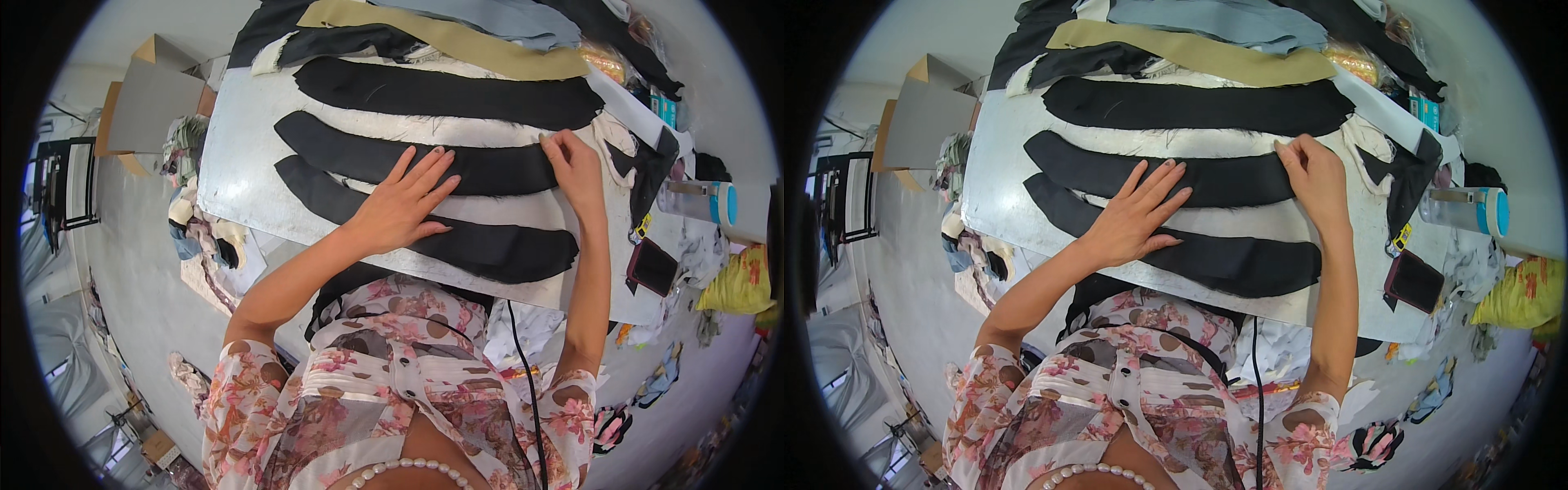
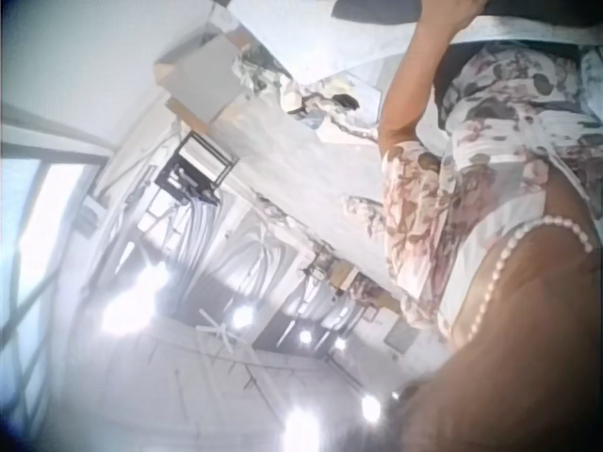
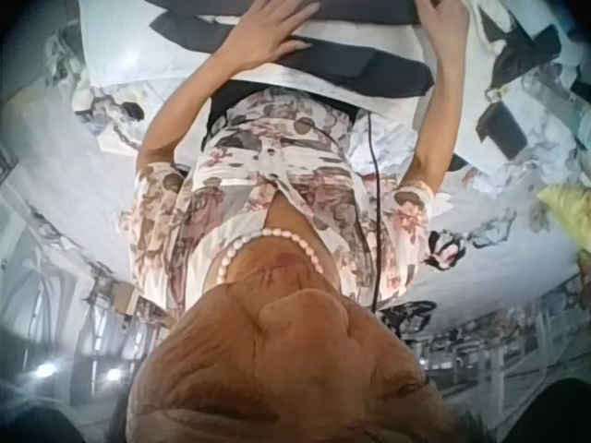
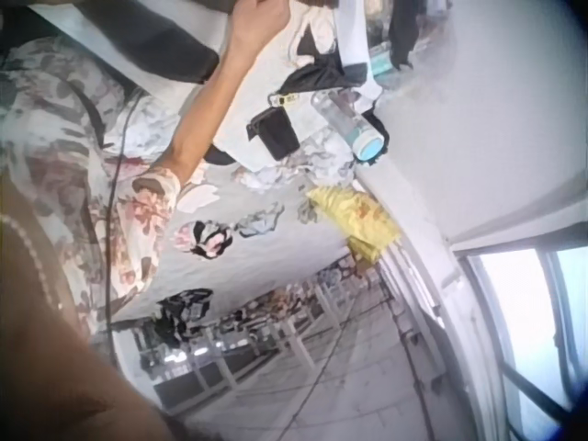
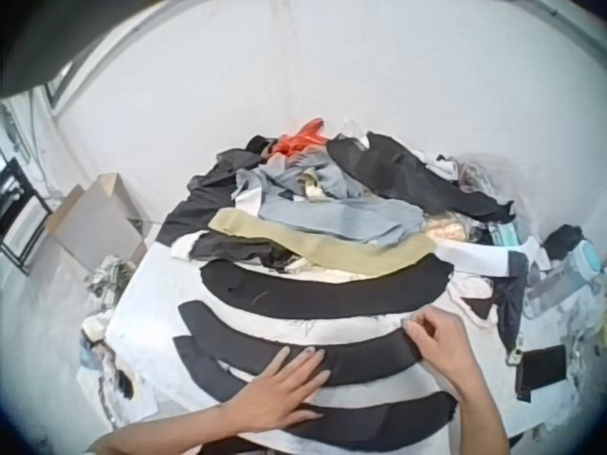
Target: The person arranges multiple black fabric pieces on a white table surface. They repeatedly pick up, place, and adjust the pieces to align them in parallel rows.
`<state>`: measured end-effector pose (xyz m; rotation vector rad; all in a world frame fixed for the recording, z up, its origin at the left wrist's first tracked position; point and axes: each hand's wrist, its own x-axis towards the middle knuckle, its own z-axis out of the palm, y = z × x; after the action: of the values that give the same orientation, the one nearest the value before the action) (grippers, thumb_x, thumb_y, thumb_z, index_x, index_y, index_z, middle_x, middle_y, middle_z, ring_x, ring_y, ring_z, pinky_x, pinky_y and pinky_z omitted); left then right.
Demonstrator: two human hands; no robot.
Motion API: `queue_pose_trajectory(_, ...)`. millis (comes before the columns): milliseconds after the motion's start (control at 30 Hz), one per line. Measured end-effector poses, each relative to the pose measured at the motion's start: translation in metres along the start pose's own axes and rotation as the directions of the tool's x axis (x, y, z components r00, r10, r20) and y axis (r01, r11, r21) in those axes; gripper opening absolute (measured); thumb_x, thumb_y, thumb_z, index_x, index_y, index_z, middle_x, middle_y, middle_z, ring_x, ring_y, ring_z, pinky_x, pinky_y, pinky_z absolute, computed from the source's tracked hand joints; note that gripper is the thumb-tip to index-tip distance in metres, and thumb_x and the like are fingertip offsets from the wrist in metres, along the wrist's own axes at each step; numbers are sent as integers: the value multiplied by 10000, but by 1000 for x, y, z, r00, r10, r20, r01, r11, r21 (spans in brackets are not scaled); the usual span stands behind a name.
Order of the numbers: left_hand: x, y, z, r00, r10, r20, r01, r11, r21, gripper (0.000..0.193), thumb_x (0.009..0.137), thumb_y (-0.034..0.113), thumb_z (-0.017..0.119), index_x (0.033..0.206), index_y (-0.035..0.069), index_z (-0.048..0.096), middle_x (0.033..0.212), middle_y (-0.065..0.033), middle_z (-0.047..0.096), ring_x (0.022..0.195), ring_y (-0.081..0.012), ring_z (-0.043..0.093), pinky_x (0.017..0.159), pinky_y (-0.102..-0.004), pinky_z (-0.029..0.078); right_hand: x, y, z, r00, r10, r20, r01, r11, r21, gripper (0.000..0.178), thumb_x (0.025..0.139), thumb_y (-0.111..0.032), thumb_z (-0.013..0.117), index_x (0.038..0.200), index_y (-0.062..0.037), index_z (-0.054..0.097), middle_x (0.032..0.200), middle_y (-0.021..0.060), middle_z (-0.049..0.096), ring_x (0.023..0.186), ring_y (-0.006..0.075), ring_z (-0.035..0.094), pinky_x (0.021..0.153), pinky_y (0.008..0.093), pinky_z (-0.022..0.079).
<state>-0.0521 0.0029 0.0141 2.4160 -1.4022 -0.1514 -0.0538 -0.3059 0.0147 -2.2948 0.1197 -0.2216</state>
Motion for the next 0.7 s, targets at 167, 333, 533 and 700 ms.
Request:
queue_pose_trajectory(167, -2, -1, -3, 998, 11, -55, -12, 999, -31, 639, 878, 388, 632, 1387, 39, 467, 1526, -186, 326, 1442, -349, 261, 1175, -519, 172, -4, -2, 9, 997, -50, -66, 37, 982, -183, 207, 852, -158, 686, 761, -26, 554, 633, 81, 530, 548, 219, 493, 534, 340, 392)
queue_pose_trajectory(333, -6, -18, -26, 920, -58, -386, 34, 997, -69, 440, 920, 212, 582, 1317, 27, 537, 1408, -166, 506, 1384, -359, 385, 1158, -532, 220, -3, 1, 5, 1000, 2, -18, -4, 998, -68, 186, 843, -140, 696, 772, -27, 566, 625, 62, 518, 542, 187, 476, 536, 319, 390)
queue_pose_trajectory(533, 11, -10, -24, 963, 148, -224, -159, 987, -34, 671, 858, 294, 659, 1447, 87, 414, 1534, -98, 359, 1454, -250, 274, 1200, -493, 141, 1, 10, 2, 1000, -21, 19, 23, 996, -91, 177, 837, -133, 699, 774, -33, 568, 607, 51, 504, 533, 174, 463, 532, 310, 387)
queue_pose_trajectory(700, 21, -19, 2, 975, 221, -11, -215, 960, 178, 736, 923, 573, 462, 1465, 84, 375, 1568, -109, 276, 1461, -234, 236, 1210, -469, 92, 0, 9, 4, 1000, -11, 22, 14, 989, -146, 179, 839, -135, 696, 772, -37, 562, 613, 52, 510, 538, 176, 472, 533, 315, 392)
